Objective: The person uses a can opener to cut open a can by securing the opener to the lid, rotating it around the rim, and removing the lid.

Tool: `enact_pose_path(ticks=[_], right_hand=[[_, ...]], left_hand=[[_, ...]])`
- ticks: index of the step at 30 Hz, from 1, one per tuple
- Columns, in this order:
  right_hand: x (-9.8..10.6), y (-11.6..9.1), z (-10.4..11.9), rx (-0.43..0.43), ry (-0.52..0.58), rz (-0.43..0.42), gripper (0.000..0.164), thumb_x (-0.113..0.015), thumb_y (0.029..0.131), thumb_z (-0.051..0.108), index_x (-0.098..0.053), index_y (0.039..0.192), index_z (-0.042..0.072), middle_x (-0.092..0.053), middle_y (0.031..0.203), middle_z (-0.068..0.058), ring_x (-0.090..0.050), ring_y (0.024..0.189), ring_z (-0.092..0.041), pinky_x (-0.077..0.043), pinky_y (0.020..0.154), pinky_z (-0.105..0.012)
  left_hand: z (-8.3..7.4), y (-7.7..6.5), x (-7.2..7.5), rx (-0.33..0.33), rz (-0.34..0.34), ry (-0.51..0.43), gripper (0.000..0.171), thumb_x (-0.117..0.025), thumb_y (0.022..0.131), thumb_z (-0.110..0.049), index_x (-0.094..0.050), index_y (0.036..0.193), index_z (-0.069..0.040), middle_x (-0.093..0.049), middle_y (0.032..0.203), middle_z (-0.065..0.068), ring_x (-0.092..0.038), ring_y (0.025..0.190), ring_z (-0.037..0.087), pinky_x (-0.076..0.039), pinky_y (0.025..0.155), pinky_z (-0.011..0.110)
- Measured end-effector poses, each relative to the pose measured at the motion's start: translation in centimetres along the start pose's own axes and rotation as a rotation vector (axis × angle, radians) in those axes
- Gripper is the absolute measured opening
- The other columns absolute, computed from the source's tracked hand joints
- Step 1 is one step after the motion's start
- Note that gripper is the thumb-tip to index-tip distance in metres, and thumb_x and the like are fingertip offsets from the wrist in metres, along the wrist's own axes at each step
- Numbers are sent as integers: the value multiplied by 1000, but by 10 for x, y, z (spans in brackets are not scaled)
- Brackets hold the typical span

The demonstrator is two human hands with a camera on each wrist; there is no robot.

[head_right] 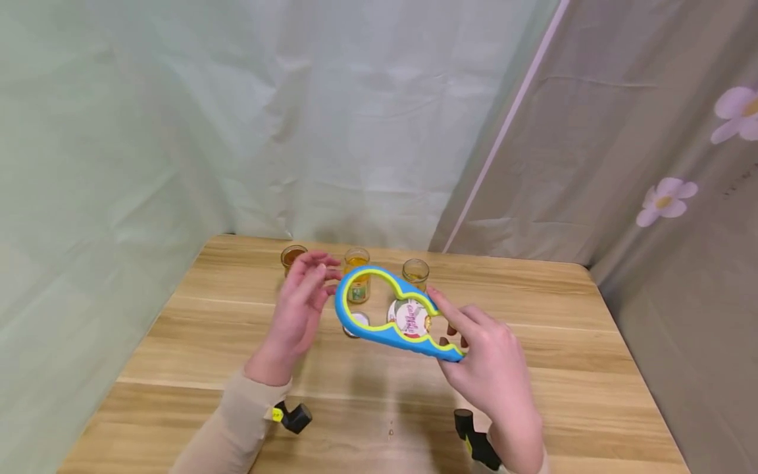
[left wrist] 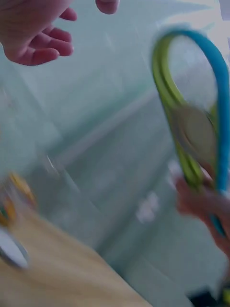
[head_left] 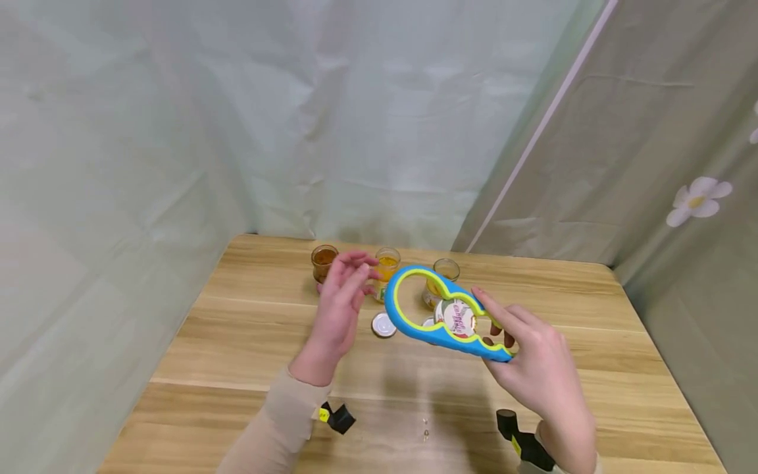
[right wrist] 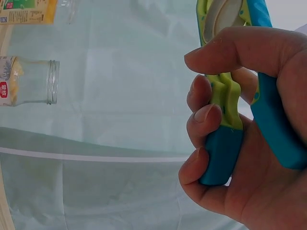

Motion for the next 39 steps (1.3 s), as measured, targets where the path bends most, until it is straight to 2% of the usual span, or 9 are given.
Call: enact_pose_path(ticks=[2,6,9,12,15,18,22,33,39], right_hand=[[0,-1,1,4,3,2,84,-79,63,8,-56,140,33,-53,77,14,-44,59,-5,-35,43,-25],[-2,-3,1,7,10,9,85,-81,63,10,-55,140,33,-52,78,14,-44,60,-4,-35,44,-25],[-3,-4,1,10,11,16,85,-83,64,12,-54,141,34,-52,77,15,-44,61,-3,-36,45,-25],[-5,-4,1,14,16,22,85,-82,64,12,-55,141,34,-53,78,14,-45,62,-3,-38,46,-25],[-8,-4,2,24,24,35,84,-82,64,10,-55,140,34,-54,78,13,-47,62,-3,-40,46,-25],[-12,-4,4,36,25,50,86,-83,63,10,-55,140,35,-54,77,14,-48,61,-4,-41,46,-25],[-13,-5,6,47,27,59,87,-85,63,12,-55,140,36,-55,78,15,-48,61,-3,-41,46,-24],[-14,-4,8,67,14,70,85,-88,62,16,-57,139,34,-54,79,15,-48,63,-5,-41,48,-26],[-15,-3,10,79,14,71,84,-87,63,17,-56,139,37,-54,78,15,-45,61,-6,-39,48,-26]], left_hand=[[22,-9,-20,127,97,-81,25,-52,104,-19,-47,124,-5,-56,115,10,-56,99,25,-50,83,28],[57,-36,-57,383,294,-245,34,-49,104,-31,-49,127,-6,-57,118,10,-55,104,26,-50,89,32],[72,-53,-74,532,369,-328,42,-54,100,-39,-51,127,-7,-58,120,8,-56,106,23,-50,89,32],[80,-63,-85,626,403,-404,39,-53,100,-44,-54,122,-11,-60,116,3,-58,102,19,-50,89,30],[81,-69,-93,674,451,-472,38,-44,104,-45,-55,121,-13,-62,113,1,-59,99,18,-49,92,30],[80,-74,-98,700,482,-521,45,-45,102,-49,-53,128,-14,-63,116,3,-59,101,18,-49,93,29],[78,-75,-100,689,501,-545,55,-50,99,-53,-47,137,-13,-60,123,6,-58,106,19,-49,94,30],[71,-77,-106,655,591,-594,55,-42,105,-45,-38,144,-7,-58,130,12,-54,118,25,-47,98,32],[72,-79,-103,664,590,-610,57,-39,107,-44,-34,147,-5,-58,132,13,-52,122,26,-46,101,34]])
Point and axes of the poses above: each hand's wrist, its own y-axis towards the middle knuckle, its own x-axis out of the back of the hand, z = x × y, the point moved 9 cm from there along y, towards the middle knuckle
